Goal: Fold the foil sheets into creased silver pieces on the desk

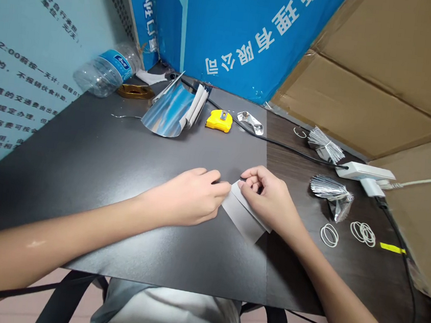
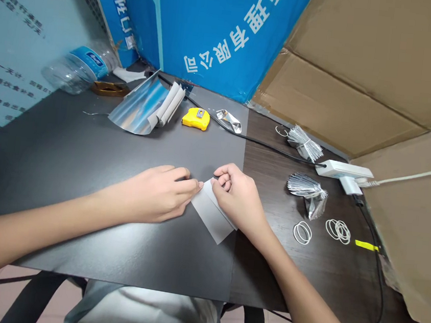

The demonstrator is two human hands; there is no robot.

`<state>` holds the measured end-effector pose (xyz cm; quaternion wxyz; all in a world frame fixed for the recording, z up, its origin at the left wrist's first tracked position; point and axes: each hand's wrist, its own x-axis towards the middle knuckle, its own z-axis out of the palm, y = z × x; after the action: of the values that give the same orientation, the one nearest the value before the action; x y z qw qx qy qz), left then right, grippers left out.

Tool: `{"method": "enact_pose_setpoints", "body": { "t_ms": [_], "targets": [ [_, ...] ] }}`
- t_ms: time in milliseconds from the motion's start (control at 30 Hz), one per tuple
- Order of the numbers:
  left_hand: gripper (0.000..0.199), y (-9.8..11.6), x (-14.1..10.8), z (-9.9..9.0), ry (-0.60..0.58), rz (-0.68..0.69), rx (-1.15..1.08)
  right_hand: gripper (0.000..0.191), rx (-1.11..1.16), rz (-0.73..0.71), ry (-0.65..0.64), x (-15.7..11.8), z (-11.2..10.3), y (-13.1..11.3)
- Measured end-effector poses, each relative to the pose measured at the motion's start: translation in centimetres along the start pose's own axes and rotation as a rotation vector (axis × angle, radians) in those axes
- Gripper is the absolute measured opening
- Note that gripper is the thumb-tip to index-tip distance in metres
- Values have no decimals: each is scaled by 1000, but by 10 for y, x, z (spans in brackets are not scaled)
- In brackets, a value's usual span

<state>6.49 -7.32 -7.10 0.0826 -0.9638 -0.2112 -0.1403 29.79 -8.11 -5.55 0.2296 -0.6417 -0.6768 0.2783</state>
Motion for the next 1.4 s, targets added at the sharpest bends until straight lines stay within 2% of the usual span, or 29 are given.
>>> {"method": "enact_pose_setpoints", "body": {
  "t_ms": [300,500,800,1067,1267,1400],
  "targets": [
    [23,0,0,-1,2,-6,5,10,-70,-109,100,-10,14,8],
    [23,0,0,-1,15,0,14,6,-145,-218,132,-10,11,12],
    [23,0,0,-1,12,1,20,5,-116,-266,128,-10,7,15],
    [25,0,-1,-3,1,-6,12,16,-219,-524,239,-12,12,30],
    [28,0,-1,-4,-32,6,19,25,-345,-552,92,-17,0,25],
    [33,-7,2,-6,-72,-38,-52,32,-374,-545,10,-15,-8,19]
  ]
}}
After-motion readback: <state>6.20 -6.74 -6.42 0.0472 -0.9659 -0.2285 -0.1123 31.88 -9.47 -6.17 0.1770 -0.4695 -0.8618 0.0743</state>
